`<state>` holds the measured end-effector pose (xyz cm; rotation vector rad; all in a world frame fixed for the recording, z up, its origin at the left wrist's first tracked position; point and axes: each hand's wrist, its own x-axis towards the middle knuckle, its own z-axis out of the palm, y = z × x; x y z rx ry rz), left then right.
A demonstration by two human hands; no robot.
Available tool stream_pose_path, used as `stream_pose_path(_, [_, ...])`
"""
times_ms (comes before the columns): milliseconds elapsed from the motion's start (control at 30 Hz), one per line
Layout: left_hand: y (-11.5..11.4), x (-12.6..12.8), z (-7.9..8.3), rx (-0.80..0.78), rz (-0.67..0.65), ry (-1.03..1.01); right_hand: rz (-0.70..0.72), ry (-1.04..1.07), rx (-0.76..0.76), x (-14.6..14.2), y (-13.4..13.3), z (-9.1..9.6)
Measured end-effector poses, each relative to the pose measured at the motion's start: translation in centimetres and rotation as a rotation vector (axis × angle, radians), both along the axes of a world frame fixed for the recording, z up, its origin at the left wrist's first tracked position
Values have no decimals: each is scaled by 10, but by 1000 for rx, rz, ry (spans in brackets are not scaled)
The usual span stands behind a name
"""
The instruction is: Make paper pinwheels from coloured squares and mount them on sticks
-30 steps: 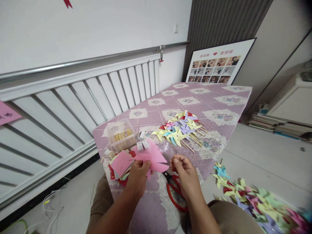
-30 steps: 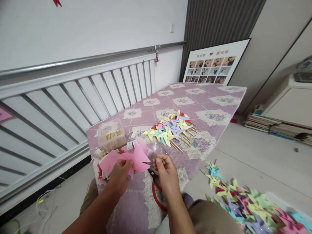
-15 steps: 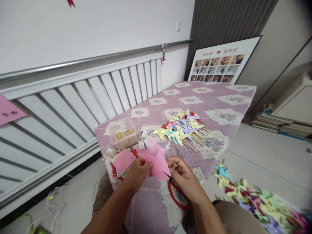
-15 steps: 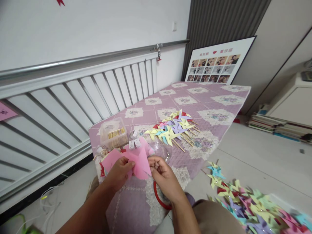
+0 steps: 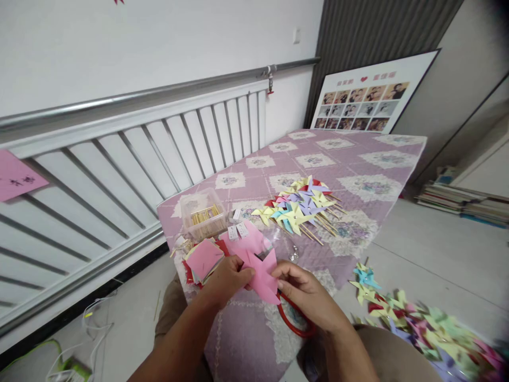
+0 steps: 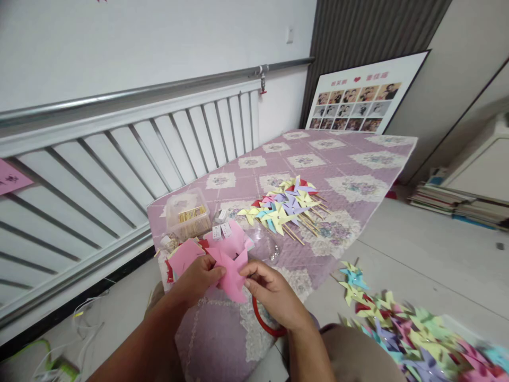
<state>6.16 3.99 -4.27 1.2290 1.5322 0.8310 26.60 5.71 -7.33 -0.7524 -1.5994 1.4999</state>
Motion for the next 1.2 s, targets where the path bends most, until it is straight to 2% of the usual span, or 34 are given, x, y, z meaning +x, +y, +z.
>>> stream_pose_path(233, [0,8,-1,-9,-73,115,-16,-98,135,-1,1,4])
stream_pose_path(533, [-1,19,-15,9,6,236,-107,-212,253,-9,0,6])
stream_pose_path(867, [-2,23,-11,12,2,223,-216,-244,274,-15,1,5])
stream_pose_path(1200, [-2,27,-9,8,25,186,-246,-253,227,-18,0,3])
